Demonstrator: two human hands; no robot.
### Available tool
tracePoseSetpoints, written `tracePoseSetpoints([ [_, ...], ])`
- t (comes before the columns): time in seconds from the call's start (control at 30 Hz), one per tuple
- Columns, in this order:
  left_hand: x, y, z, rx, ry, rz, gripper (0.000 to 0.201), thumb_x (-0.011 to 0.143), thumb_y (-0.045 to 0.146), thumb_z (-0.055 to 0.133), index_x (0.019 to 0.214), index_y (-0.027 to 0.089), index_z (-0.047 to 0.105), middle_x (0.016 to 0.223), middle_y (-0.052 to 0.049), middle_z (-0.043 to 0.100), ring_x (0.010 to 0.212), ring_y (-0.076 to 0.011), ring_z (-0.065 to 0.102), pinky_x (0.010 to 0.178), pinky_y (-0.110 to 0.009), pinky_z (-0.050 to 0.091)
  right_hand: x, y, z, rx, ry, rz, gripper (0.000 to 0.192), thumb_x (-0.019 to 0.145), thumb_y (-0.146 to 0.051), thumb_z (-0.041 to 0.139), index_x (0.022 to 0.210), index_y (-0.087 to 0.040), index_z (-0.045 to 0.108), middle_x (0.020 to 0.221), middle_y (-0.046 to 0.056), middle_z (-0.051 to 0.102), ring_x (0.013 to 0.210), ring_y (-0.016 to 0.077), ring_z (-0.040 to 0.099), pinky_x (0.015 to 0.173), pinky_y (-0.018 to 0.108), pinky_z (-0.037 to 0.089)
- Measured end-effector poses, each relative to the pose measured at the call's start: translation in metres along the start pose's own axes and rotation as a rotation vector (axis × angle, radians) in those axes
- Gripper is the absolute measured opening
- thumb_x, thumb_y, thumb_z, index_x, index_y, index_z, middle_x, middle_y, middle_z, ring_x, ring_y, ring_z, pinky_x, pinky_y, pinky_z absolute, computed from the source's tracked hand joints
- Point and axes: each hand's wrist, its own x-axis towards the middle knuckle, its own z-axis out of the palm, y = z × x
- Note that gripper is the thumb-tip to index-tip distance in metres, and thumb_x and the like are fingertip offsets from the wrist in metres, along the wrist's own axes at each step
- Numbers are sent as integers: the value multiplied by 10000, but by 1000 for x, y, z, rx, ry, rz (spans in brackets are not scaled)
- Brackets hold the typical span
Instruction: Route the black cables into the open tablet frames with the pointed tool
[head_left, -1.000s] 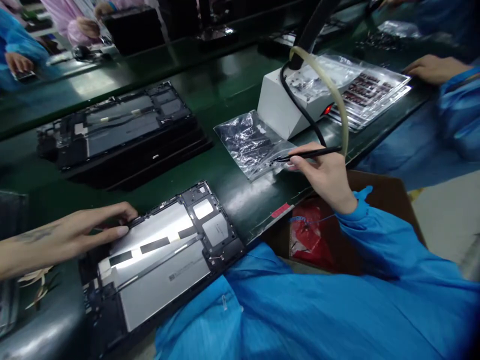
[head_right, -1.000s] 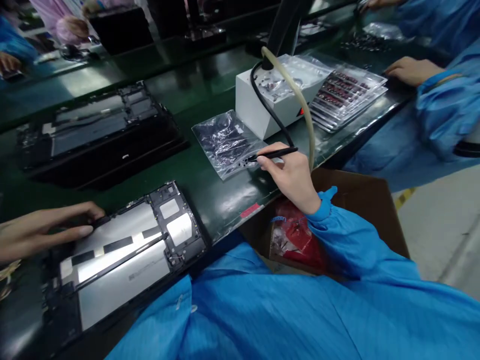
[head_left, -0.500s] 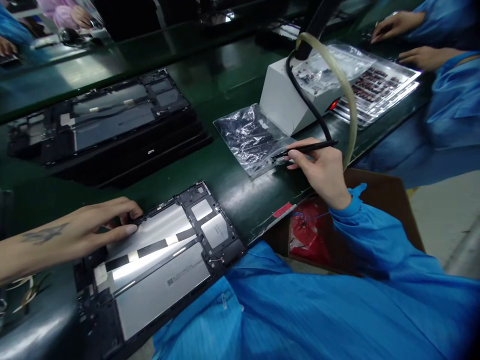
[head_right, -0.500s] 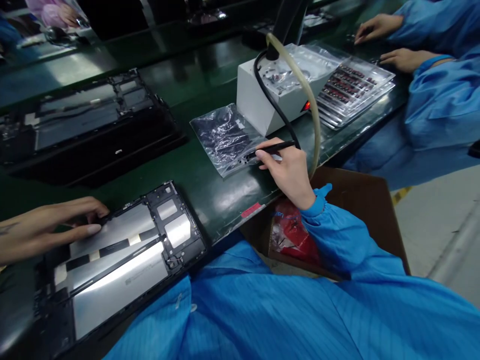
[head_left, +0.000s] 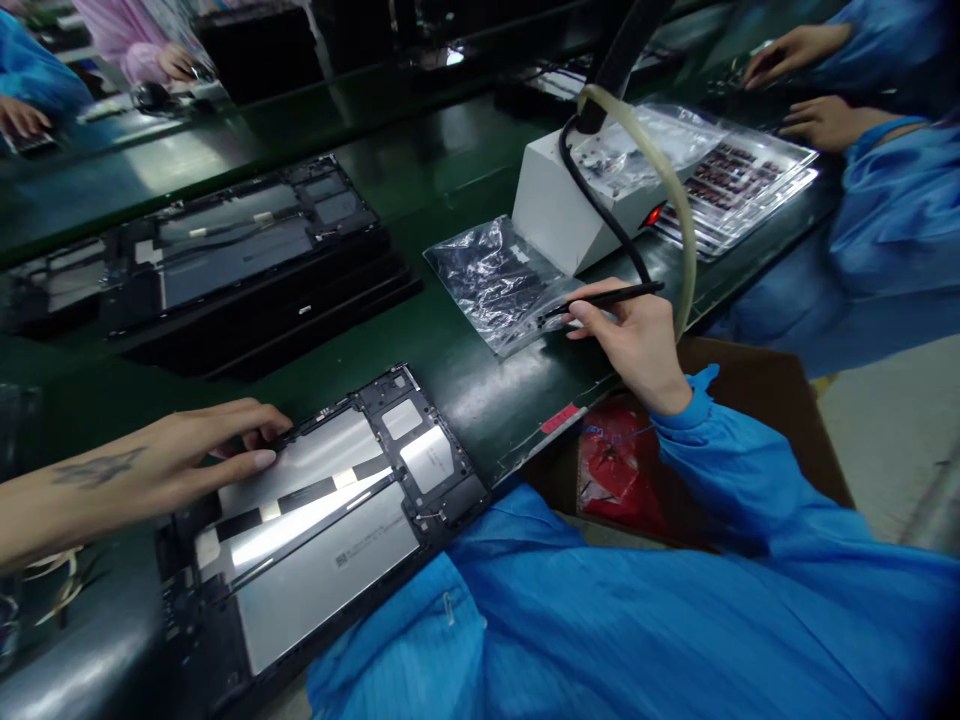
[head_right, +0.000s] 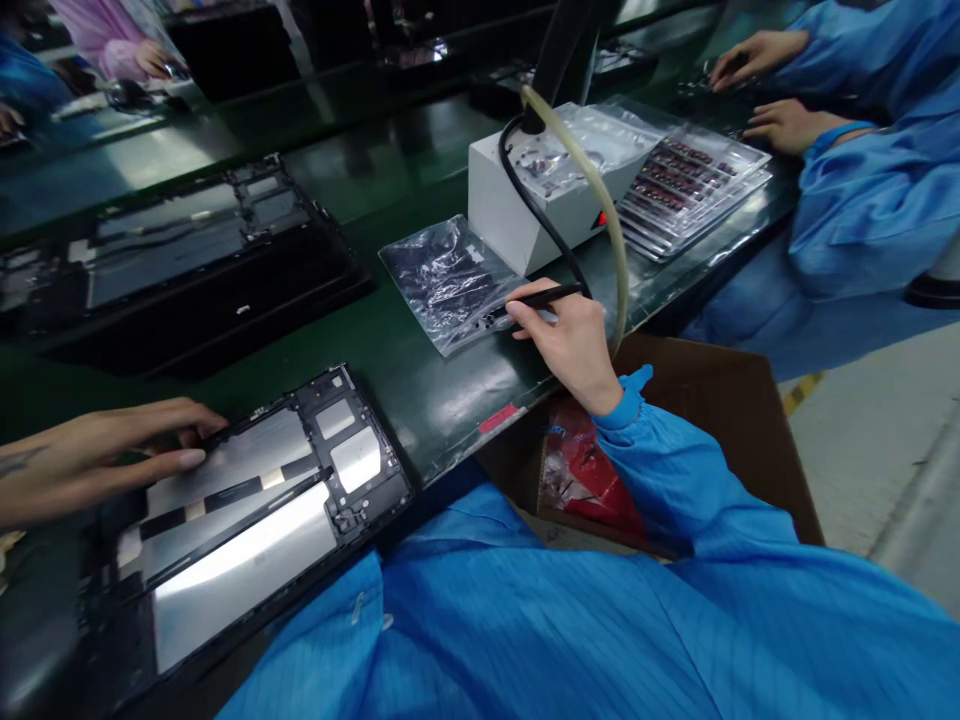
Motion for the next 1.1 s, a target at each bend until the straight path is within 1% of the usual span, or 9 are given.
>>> tracePoseSetpoints([
  [0.13, 7, 25, -27, 269, 49, 116, 414, 994, 463, 477, 1307, 269, 666, 1287, -41, 699, 1141, -251, 685, 919, -329, 544, -14, -11, -2, 71, 12, -61, 214, 898, -442, 782, 968, -240, 785, 948, 6, 743, 768, 151, 742, 669, 254, 675],
  [0.3, 58, 131, -45, 425, 120, 513, 366, 1066, 460, 431, 1346, 310, 612, 1305, -41, 654, 1088, -215, 658, 877, -304, 524, -59, -35, -40, 31, 121, -146, 129, 927, -357, 760, 1018, -274, 797, 926, 18, 761, 748, 169, 740, 679, 304, 656],
  [0.37, 93, 189, -32, 331, 37, 759, 322, 1067, 397, 441, 1282, 265, 640, 1247, -49, 681, 1051, -190, 667, 888, -280, 515, -81, -40, -63, -81, 213, -246, 122, 928, -331, 757, 1034, -286, 799, 914, 22, 775, 798, 192, 748, 729, 339, 647],
  [0.47, 146, 279, 10, 66, -66, 929, 302, 1043, 363, 474, 1210, 193, 660, 1164, -68, 727, 1040, -190, 690, 955, -303, 525, -107, -35, -96, -168, 497, -351, 116, 883, -340, 801, 977, -274, 803, 909, 29, 780, 856, 217, 751, 830, 390, 637],
  [0.6, 185, 384, 68, -598, -333, 779, 426, 1083, 332, 397, 1487, 206, 446, 1540, -139, 549, 1383, -207, 585, 1090, -352, 525, -117, -8, -132, 177, 913, -199, 156, 968, -416, 686, 1041, -293, 747, 917, -6, 729, 885, 179, 756, 834, 375, 652],
  [0.73, 185, 450, 91, -861, -501, 708, 507, 1132, 261, 155, 1632, 179, 173, 1723, -106, 268, 1527, -102, 418, 1169, -226, 465, -111, 23, -156, 477, 919, -38, 255, 1002, -525, 591, 971, -294, 692, 947, 0, 705, 1082, 175, 728, 994, 393, 617],
  [0.83, 179, 465, 90, -906, -516, 699, 534, 1126, 241, 56, 1645, 131, 115, 1735, -75, 234, 1531, -46, 388, 1191, -151, 414, -104, 38, -163, 465, 884, -51, 351, 1025, -588, 506, 982, -287, 680, 1061, 30, 713, 1218, 193, 678, 1069, 431, 584],
  [0.93, 169, 448, 82, -852, -470, 701, 543, 1111, 207, 32, 1646, 208, 126, 1735, -46, 244, 1540, -67, 383, 1210, -266, 437, -95, 45, -166, 458, 910, -72, 374, 1026, -606, 492, 985, -291, 691, 1104, 31, 716, 1268, 192, 654, 1075, 421, 585],
  [1.1, 135, 345, 43, -682, -242, 799, 519, 1099, 304, 253, 1616, 270, 255, 1701, -91, 336, 1522, -217, 446, 1152, -406, 499, -89, 39, -162, 529, 953, -72, 313, 949, -597, 631, 885, -301, 713, 985, 29, 726, 1151, 193, 702, 961, 323, 634],
])
